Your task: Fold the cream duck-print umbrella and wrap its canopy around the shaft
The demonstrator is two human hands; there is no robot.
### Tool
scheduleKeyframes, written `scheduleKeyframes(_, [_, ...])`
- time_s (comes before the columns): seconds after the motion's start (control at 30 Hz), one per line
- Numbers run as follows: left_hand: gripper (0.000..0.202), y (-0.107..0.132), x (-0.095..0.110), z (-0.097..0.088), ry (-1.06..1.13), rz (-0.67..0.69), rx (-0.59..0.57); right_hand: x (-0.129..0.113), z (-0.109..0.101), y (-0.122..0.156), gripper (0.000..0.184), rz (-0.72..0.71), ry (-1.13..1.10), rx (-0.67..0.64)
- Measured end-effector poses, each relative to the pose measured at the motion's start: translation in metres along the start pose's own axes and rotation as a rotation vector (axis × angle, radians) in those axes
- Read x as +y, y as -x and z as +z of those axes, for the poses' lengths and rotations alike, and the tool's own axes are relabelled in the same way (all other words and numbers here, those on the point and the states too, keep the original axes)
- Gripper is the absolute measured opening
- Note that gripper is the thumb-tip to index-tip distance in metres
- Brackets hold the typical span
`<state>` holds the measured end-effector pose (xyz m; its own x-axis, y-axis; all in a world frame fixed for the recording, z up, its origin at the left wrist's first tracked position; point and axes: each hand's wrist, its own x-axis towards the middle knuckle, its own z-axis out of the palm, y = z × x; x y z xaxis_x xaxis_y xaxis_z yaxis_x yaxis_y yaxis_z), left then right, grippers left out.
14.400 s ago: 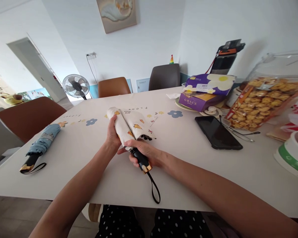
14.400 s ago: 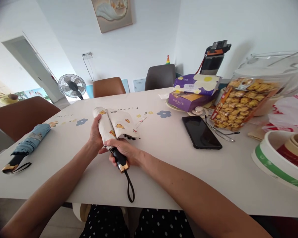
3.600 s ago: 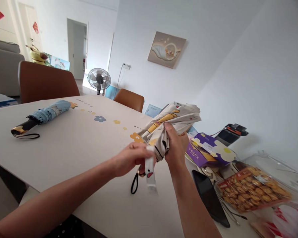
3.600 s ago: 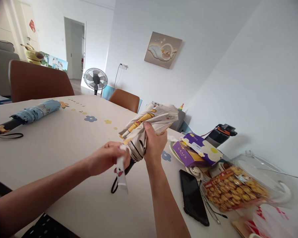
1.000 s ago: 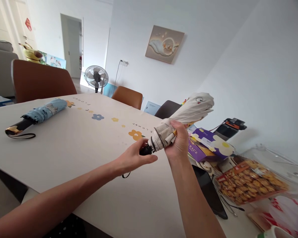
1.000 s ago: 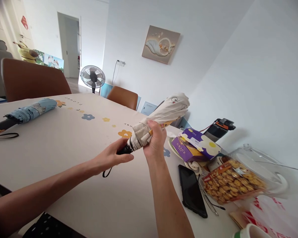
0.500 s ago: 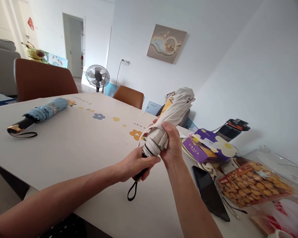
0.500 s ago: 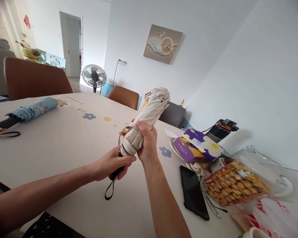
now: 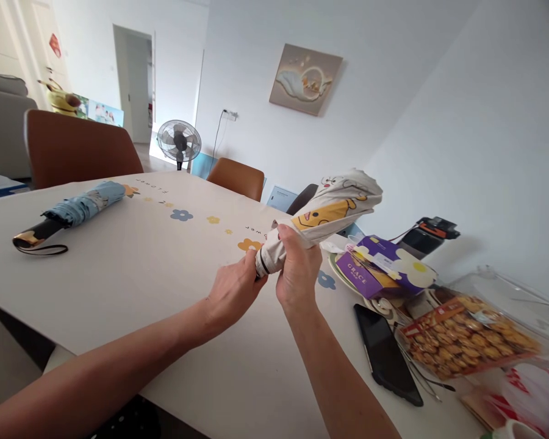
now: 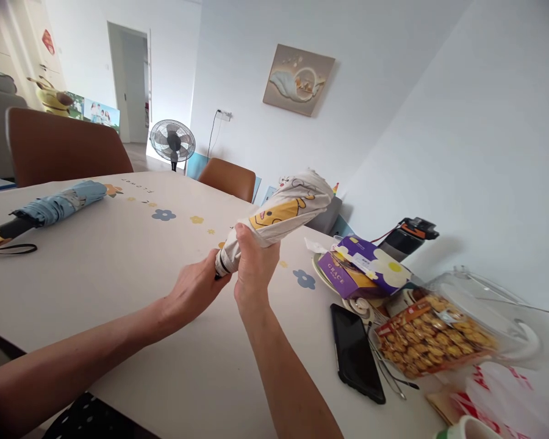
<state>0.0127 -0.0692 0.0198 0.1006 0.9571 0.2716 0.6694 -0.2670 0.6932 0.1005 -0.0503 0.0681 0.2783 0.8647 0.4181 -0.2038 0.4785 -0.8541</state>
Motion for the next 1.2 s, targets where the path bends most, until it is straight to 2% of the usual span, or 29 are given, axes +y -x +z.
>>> scheduleKeyframes(0.07, [0.013,-0.001,0.0,0.001,0.018,-0.02,-0.004,0.0,-0.002,-0.001,0.021,-0.002,-0.016,-0.024])
scheduleKeyframes(0.13, [0.019,0.0,0.001,0.001,0.158,-0.047,-0.048,-0.001,-0.005,-0.003,0.022,0.032,-0.038,-0.067])
scheduleKeyframes(0.27, [0.036,0.002,0.004,-0.005,0.617,-0.003,-0.289,-0.008,-0.015,-0.012,0.02,0.119,-0.071,-0.161])
scheduleKeyframes(0.33, [0.042,0.001,0.005,-0.01,0.824,0.029,-0.371,-0.012,-0.019,-0.015,0.017,0.177,-0.072,-0.215])
scheduleKeyframes(0.43, [0.047,-0.003,0.005,-0.017,1.083,0.044,-0.382,-0.017,-0.023,-0.017,0.014,0.267,-0.109,-0.309])
scheduleKeyframes(0.53, [0.051,-0.006,0.005,-0.019,1.243,0.023,-0.437,-0.014,-0.024,-0.016,0.016,0.259,-0.138,-0.359])
scheduleKeyframes(0.63, [0.052,-0.008,0.004,-0.019,1.304,-0.018,-0.479,-0.008,-0.024,-0.014,0.021,0.24,-0.102,-0.424])
scheduleKeyframes(0.77, [0.044,-0.01,0.0,-0.02,1.296,0.018,-0.499,-0.007,-0.025,-0.012,0.02,0.264,-0.071,-0.522])
scheduleKeyframes(0.93, [0.05,-0.01,-0.004,-0.025,1.288,0.01,-0.556,-0.016,-0.028,-0.014,0.028,0.345,-0.014,-0.736])
scheduleKeyframes(1.1, [0.038,-0.008,-0.004,-0.027,1.201,-0.014,-0.632,-0.017,-0.035,-0.017,0.047,0.333,0.024,-0.807])
scheduleKeyframes(1.2, [0.03,-0.007,-0.004,-0.026,1.128,-0.04,-0.583,-0.016,-0.038,-0.019,0.052,0.332,0.023,-0.845])
